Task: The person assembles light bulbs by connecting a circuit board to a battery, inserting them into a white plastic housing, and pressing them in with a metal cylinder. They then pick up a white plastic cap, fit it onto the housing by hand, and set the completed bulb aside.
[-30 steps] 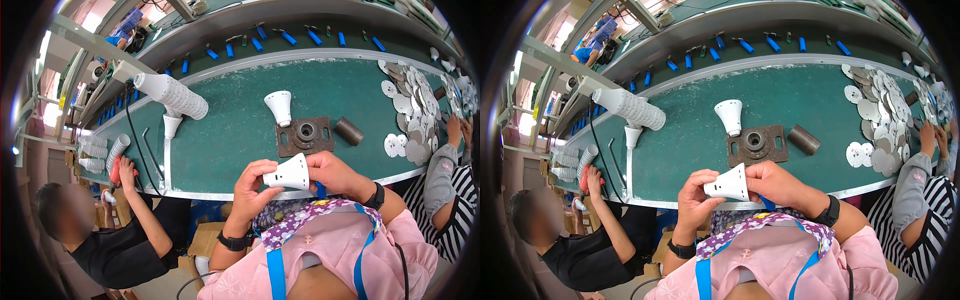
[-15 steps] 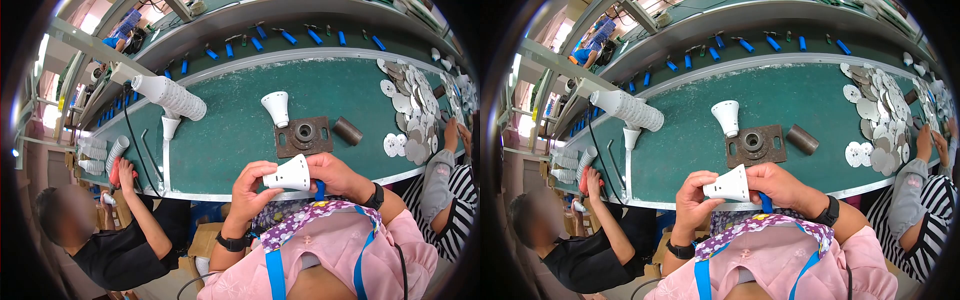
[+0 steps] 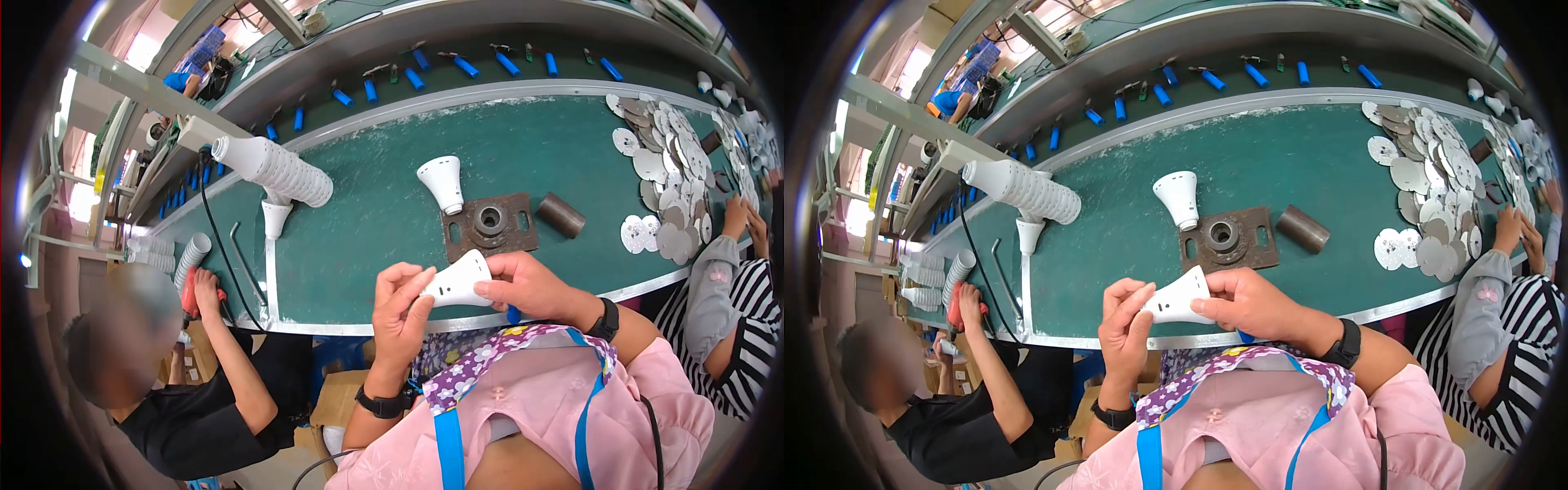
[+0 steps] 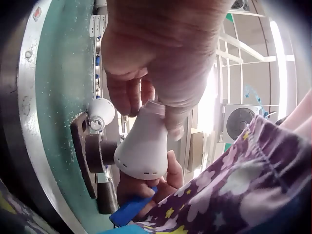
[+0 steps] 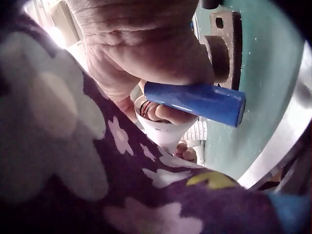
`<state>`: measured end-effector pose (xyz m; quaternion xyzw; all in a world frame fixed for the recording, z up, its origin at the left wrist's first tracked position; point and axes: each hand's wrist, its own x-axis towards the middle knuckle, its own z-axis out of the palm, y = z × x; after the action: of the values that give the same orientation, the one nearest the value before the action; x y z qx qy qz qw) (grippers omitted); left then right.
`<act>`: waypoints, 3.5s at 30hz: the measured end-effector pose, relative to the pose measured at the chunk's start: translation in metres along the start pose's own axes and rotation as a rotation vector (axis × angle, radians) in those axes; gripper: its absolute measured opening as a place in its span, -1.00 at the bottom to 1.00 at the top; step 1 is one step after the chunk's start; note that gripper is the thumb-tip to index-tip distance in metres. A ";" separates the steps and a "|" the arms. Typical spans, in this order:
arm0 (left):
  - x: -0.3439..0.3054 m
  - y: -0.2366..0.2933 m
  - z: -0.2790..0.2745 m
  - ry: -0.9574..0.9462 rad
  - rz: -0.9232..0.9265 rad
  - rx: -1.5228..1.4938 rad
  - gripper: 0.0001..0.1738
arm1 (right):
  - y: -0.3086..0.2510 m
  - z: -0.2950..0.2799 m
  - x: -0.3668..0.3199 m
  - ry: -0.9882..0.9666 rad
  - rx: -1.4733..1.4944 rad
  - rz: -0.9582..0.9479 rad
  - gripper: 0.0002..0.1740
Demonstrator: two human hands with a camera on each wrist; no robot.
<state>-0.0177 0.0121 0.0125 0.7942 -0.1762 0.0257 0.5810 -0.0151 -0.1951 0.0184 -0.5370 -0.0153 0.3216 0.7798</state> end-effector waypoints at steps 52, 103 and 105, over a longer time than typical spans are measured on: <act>0.029 -0.011 0.040 0.040 -0.482 -1.241 -0.78 | -0.051 -0.007 0.006 0.419 -1.090 -0.846 -0.77; 0.093 0.018 0.054 -0.286 -0.641 -0.901 -0.51 | -0.079 -0.069 -0.007 0.403 -1.396 -0.716 -0.47; 0.092 0.017 0.055 -0.283 -0.633 -0.902 -0.51 | -0.036 -0.095 -0.021 0.660 -1.545 -0.561 -0.37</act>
<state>0.0544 -0.0665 0.0331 0.4774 0.0006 -0.3342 0.8126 0.0211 -0.2925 0.0150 -0.9554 -0.1337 -0.1529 0.2141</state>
